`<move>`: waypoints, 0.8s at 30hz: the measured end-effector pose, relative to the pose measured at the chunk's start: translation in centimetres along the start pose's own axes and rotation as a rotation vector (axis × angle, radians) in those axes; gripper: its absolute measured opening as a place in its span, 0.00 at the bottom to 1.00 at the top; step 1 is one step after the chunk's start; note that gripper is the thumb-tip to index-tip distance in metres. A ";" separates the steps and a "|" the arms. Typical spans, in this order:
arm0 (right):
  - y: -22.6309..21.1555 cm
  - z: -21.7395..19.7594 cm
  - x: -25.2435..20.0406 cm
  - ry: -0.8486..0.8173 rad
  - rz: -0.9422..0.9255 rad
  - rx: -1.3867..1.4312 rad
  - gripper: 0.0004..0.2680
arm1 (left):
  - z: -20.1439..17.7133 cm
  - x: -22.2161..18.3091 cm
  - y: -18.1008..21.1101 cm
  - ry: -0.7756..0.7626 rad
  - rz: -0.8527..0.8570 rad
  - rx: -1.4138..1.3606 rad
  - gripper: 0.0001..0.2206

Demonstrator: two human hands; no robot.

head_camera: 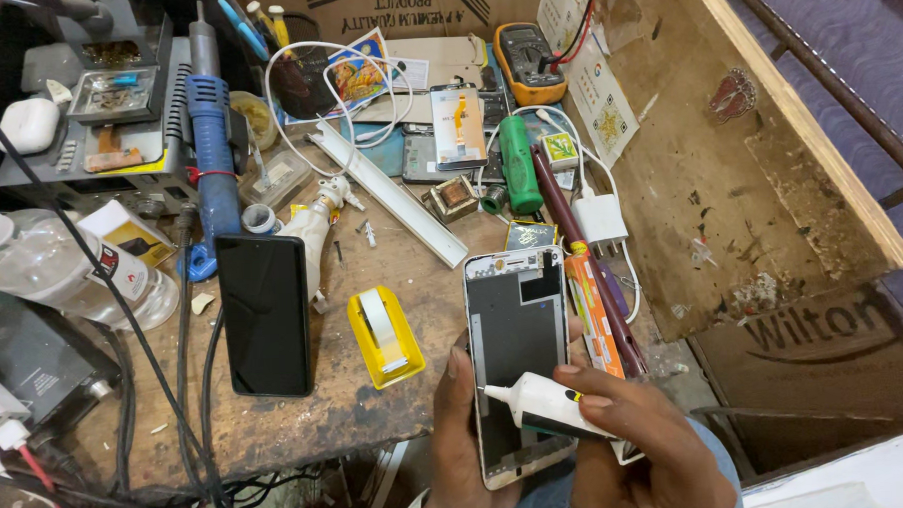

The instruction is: The person disassembles a white smartphone, removes the screen assembly, and applies adhesive to the phone's frame. The person then handles the screen and frame components on a cluttered workbench.

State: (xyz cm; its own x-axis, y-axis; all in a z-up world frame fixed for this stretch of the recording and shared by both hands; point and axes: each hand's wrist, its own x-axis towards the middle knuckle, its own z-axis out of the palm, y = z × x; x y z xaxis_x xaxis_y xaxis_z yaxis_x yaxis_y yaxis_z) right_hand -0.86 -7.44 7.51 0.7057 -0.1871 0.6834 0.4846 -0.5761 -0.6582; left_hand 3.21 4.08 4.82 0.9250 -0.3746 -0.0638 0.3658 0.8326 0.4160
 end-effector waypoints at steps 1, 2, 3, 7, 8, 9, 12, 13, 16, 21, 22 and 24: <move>-0.1 0.1 -0.1 0.005 -0.005 -0.005 0.12 | 0.0 0.0 0.0 -0.062 0.018 -0.028 0.37; -0.1 0.2 -0.2 0.012 -0.010 -0.008 0.11 | -0.1 -0.1 0.1 -0.122 0.037 -0.054 0.37; -0.1 0.3 -0.3 0.010 -0.016 -0.012 0.11 | -0.1 -0.1 0.2 -0.183 0.056 -0.079 0.38; 0.5 0.3 -0.3 -0.034 -0.071 0.007 0.10 | 0.0 -0.1 0.7 -0.064 0.049 -0.051 0.36; 0.6 0.2 -0.4 -0.056 -0.093 0.019 0.10 | 0.0 -0.1 0.8 -0.067 0.053 -0.048 0.37; 0.6 0.2 -0.7 -0.050 -0.071 0.022 0.10 | 0.1 -0.1 0.9 -0.069 0.056 -0.046 0.37; 0.8 0.2 -1.2 -0.060 -0.048 0.043 0.10 | 0.3 0.1 1.3 -0.024 0.090 -0.019 0.36; 1.1 0.1 -1.2 -0.082 -0.066 0.057 0.11 | 0.4 0.1 1.4 -0.028 0.097 -0.018 0.36; 1.8 -0.8 -1.0 -0.197 -0.119 0.076 0.11 | 0.7 0.1 1.9 -0.030 0.116 -0.020 0.36; 1.8 -0.9 -1.5 -0.257 -0.098 0.110 0.11 | 0.8 -0.2 2.5 -0.058 0.136 -0.075 0.35; 1.9 -0.9 -1.3 -0.281 -0.114 0.118 0.11 | 0.7 -0.2 2.7 -0.062 0.119 -0.094 0.36; 1.6 -0.7 -1.4 -0.281 -0.106 0.098 0.11 | 0.6 -0.2 2.9 -0.069 0.086 -0.133 0.38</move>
State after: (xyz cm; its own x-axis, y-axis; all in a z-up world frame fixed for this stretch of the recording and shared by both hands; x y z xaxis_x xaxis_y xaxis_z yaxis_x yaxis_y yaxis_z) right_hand -1.45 -8.67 5.75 0.7571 0.1049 0.6448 0.6010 -0.4988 -0.6245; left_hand 3.99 6.33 6.59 0.9460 -0.3226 0.0308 0.3000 0.9077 0.2933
